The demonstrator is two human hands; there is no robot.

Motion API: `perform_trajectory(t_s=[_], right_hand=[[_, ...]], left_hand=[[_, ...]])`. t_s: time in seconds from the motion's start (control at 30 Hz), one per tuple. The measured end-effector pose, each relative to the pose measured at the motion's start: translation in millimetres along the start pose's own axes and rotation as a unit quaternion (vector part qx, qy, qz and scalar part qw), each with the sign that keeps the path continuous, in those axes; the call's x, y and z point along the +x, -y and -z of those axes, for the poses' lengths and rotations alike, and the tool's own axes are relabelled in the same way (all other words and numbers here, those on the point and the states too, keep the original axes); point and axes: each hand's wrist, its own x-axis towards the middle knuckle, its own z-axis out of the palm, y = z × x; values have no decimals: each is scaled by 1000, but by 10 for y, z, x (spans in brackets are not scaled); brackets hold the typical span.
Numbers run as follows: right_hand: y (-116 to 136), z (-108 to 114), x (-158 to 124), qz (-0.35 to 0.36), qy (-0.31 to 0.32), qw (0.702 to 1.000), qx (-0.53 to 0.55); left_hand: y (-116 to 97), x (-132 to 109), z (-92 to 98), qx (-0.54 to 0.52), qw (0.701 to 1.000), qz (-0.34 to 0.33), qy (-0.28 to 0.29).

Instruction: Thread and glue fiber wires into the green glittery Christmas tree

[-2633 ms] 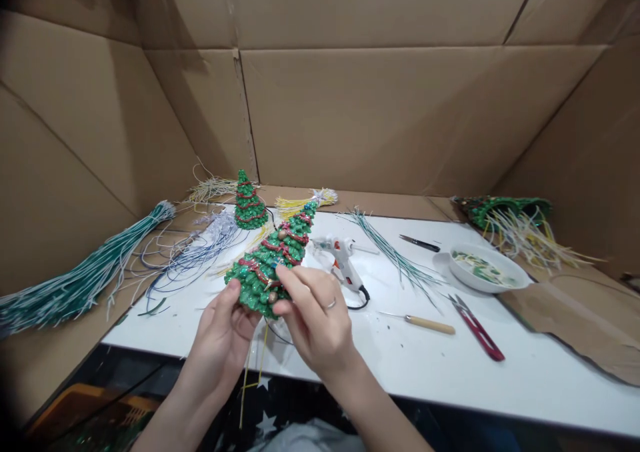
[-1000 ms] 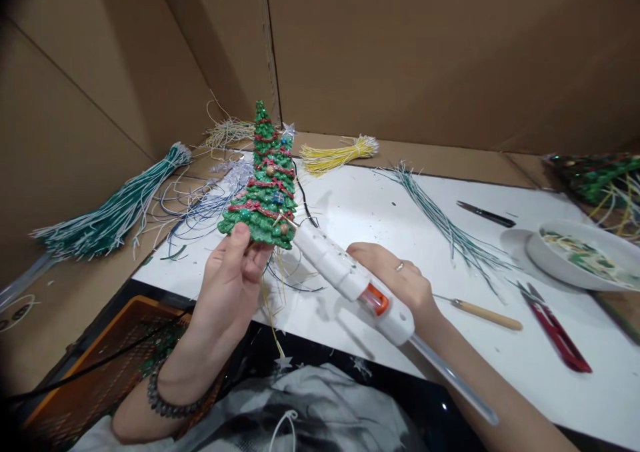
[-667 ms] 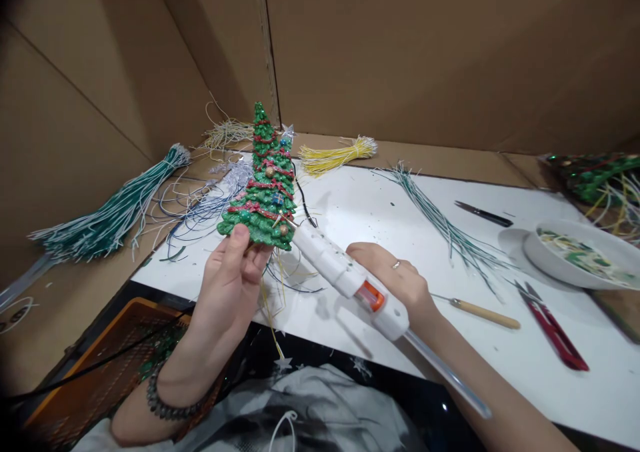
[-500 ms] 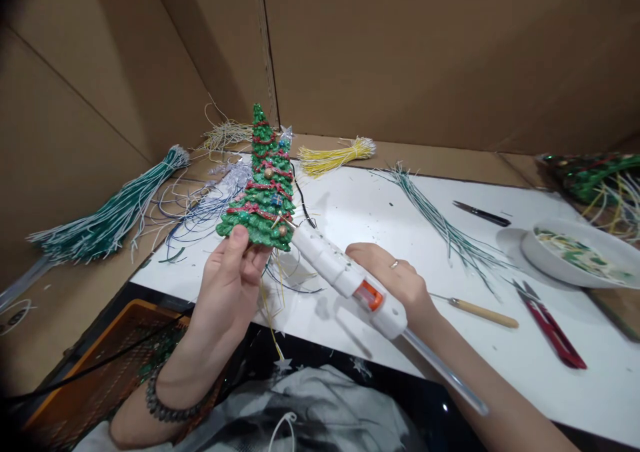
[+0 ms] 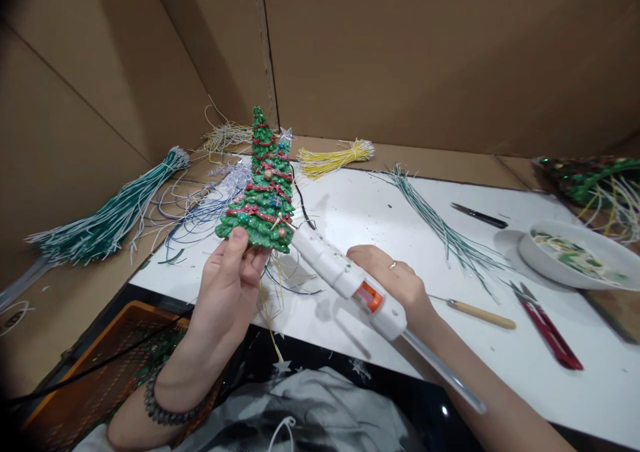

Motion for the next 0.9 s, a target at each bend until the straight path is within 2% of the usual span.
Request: perform_trajectory(t_s=[0.47,0.57,0.67,0.77,0.9], right_hand=[[-20,-13,18,-13,27,999,28],[20,-10,16,-39,15,999,27],[16,0,33,-56,41,997,25],[-15,13,64,-51,60,996,42],[2,19,80,-41,50,997,48]], left_hand=[[-18,-16,-26,13,1000,-3,5],[-11,-10,-17,14,1000,-4,3],[-6,-3,-10,9,1000,-3,-2],[-6,-3,-13,10,1000,-4,-5],[-11,-13,-21,10,1000,-9,4]])
